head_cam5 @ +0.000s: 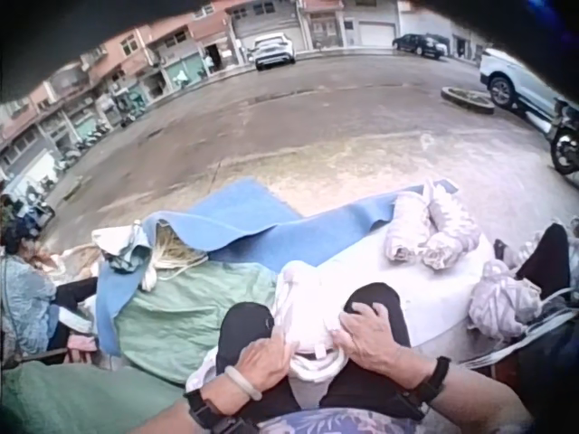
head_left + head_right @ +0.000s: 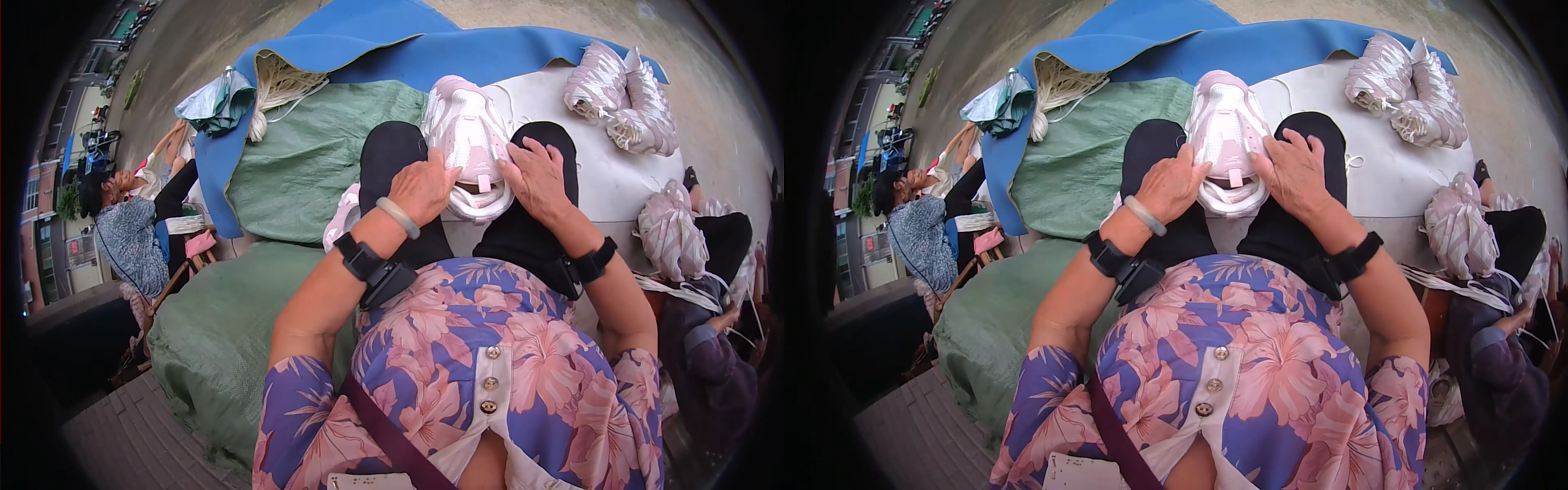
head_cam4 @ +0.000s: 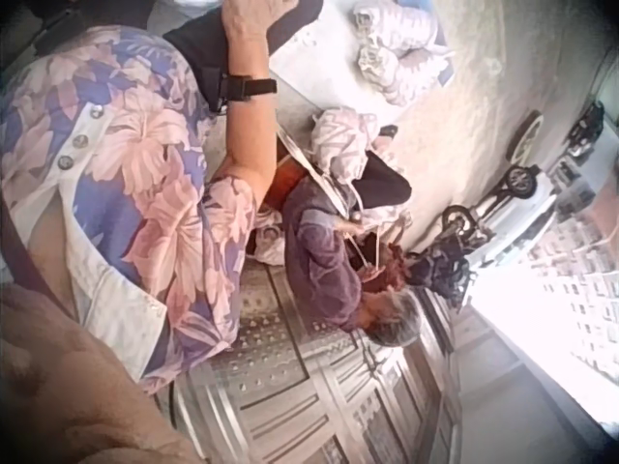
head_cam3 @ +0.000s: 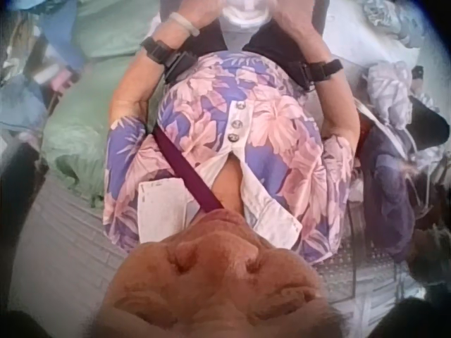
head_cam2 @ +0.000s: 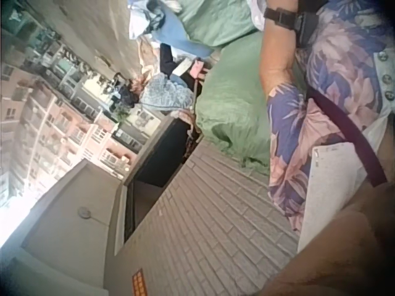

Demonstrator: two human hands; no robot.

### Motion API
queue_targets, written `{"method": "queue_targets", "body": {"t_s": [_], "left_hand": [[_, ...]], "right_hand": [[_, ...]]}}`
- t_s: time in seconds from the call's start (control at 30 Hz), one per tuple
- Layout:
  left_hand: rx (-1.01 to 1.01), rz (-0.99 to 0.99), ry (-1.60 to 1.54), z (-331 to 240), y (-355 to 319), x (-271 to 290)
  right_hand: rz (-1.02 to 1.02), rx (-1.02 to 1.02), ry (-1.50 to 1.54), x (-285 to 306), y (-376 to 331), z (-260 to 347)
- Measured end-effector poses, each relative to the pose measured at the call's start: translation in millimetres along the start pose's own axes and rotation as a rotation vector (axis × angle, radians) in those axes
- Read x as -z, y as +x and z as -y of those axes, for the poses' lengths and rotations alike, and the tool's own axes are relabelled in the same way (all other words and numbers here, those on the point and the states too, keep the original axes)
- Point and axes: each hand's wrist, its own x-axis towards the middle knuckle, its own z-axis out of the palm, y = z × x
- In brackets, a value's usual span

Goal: The person sits on the ground and laces a pink and white sneaker resting on their lap. They thread the white laces through the eyelets, pull them tight, and adjust the fit repeatedly. The task involves handling the shoe and laces by hand.

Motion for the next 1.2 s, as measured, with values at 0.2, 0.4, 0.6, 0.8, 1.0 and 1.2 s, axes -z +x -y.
{"method": "queue_targets", "body": {"t_s": [0.2, 0.4, 0.6, 0.8, 1.0, 1.2], "left_hand": [[0.089, 0.05, -0.012, -4, 2, -7], [0.167, 0.065, -0.006, 11, 8, -12], [0.009, -0.021, -0.028, 5, -2, -2], [0.047, 0.077, -0.119, -7, -9, 12], [0.161, 0.197, -0.14, -14, -11, 20], [0.29, 0.27, -0.229, -33, -15, 29]], "right_hand": [[0.039, 0.252, -0.159, -10, -5, -14], [-0.154, 0.382, -0.112, -11, -3, -15], [-0.102, -0.007, 0.535, 37, -3, -48], [-0.026, -0.767, 0.238, -2, -89, -224], [0.417, -0.921, 0.256, -111, -155, -270], [0.485, -0.914, 0.13, -175, -142, -246]]}}
